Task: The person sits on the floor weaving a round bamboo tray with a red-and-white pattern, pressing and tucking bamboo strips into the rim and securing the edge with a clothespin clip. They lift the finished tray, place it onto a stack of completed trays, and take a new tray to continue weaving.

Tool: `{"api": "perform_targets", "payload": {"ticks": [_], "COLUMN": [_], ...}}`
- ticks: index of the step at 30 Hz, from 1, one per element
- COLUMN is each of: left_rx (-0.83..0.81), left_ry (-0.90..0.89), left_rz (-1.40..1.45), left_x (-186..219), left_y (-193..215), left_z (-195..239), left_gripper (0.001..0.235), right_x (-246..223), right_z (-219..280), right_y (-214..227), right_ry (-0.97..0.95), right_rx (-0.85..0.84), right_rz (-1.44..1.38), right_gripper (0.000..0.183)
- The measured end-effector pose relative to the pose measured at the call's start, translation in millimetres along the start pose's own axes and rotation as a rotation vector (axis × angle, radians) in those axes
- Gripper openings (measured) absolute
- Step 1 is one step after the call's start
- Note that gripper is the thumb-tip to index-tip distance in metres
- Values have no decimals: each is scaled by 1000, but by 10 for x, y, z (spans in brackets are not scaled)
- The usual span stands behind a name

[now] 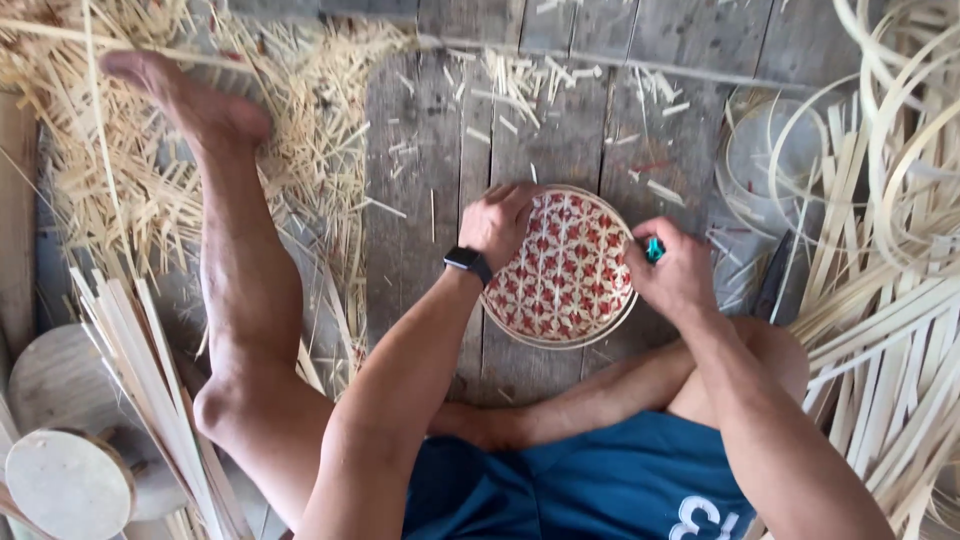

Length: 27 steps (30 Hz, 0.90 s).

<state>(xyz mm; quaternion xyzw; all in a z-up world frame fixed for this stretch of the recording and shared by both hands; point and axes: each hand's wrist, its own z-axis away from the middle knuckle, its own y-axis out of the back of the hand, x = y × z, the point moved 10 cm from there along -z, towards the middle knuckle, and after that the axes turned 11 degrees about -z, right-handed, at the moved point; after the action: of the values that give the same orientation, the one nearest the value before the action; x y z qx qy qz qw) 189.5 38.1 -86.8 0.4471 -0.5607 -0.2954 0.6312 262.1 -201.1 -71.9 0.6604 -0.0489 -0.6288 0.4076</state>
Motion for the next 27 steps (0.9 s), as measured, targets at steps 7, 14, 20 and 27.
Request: {"api": "perform_targets", "payload": {"ticks": [7, 14, 20, 27], "left_rx": [112, 171, 168, 199], "left_ry": [-41, -73, 10, 224], "left_rz": [67, 43, 89, 81], "left_x": [65, 183, 123, -61], "left_y": [126, 321, 277, 372], "left_z": [50, 78, 34, 157], "left_gripper": [29, 37, 38, 42], "right_x": [-261, -374, -387, -395], "right_z": [92, 130, 94, -78], "right_y": [179, 254, 228, 110], "right_ry": [85, 178, 185, 238], "right_rx": [60, 102, 108, 109], "right_rz": [81, -45, -42, 0], "right_gripper": [15, 13, 11, 12]}}
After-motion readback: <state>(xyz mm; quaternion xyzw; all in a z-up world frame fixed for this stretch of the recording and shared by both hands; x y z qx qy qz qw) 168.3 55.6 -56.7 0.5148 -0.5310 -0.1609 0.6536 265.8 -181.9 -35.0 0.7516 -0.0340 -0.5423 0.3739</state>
